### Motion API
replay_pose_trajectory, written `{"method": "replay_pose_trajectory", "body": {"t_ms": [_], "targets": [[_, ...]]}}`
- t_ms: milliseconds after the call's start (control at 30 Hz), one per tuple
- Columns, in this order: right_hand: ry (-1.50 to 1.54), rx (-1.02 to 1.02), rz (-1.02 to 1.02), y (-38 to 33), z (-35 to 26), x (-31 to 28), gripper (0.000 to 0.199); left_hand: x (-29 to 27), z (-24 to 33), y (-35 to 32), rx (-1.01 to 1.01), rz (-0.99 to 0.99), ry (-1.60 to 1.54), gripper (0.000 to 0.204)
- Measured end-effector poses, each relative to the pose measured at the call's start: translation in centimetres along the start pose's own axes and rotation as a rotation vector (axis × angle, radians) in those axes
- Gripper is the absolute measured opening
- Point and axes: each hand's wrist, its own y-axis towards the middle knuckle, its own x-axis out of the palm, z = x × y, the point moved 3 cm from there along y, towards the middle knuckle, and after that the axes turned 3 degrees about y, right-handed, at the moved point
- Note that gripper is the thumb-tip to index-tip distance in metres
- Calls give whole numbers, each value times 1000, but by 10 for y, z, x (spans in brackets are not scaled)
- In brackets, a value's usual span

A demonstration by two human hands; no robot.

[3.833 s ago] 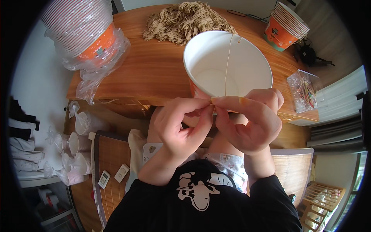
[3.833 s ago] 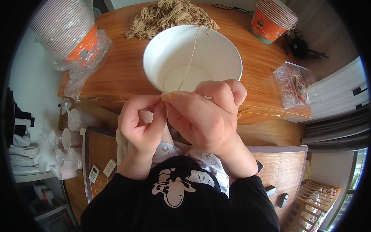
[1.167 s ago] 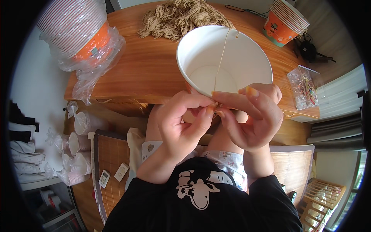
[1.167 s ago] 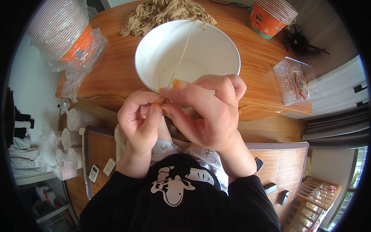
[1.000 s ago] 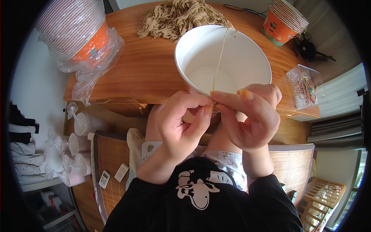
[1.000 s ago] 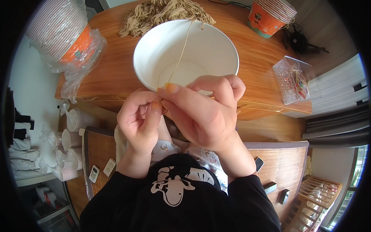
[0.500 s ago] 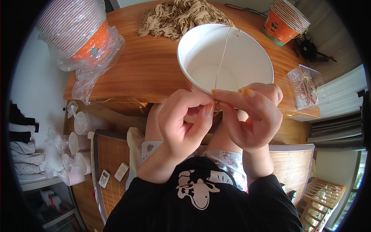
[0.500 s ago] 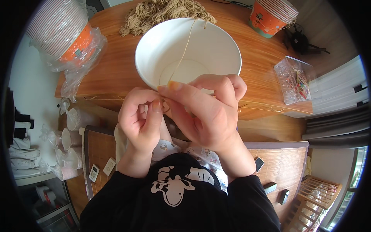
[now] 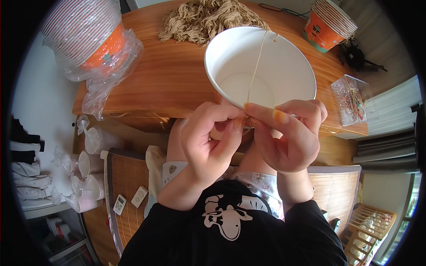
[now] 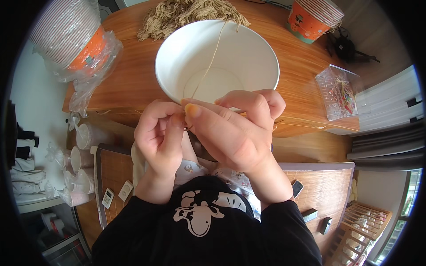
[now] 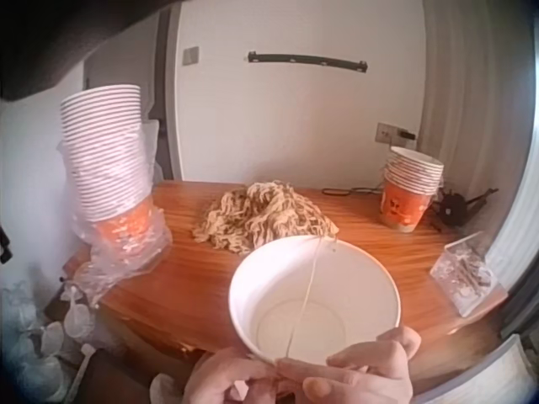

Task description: Attaching string handles to paper buckets for packaging.

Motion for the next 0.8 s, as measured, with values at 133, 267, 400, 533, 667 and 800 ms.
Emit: {"method": "replay_pose_trajectory", "body": {"t_ms": [133, 267, 400, 533, 667, 800], "targets": [[34, 45, 13, -1, 0, -1, 49, 0, -2, 0, 2, 21, -25, 5], [50, -11, 70, -3, 4, 1, 49, 0, 1, 3, 28, 4, 5, 5], [-50, -1, -48, 5, -4, -6, 47, -1, 3, 3, 28, 1, 20, 6], [-142, 8, -97, 16, -13, -10, 35, -2, 10, 3, 126, 12, 220, 14], [-110, -26, -2, 13, -14, -4, 40, -1, 14, 6, 222, 25, 339, 17], [-34, -28, 23, 8, -10, -3, 57, -1, 18, 5, 218, 41, 413, 18]]}}
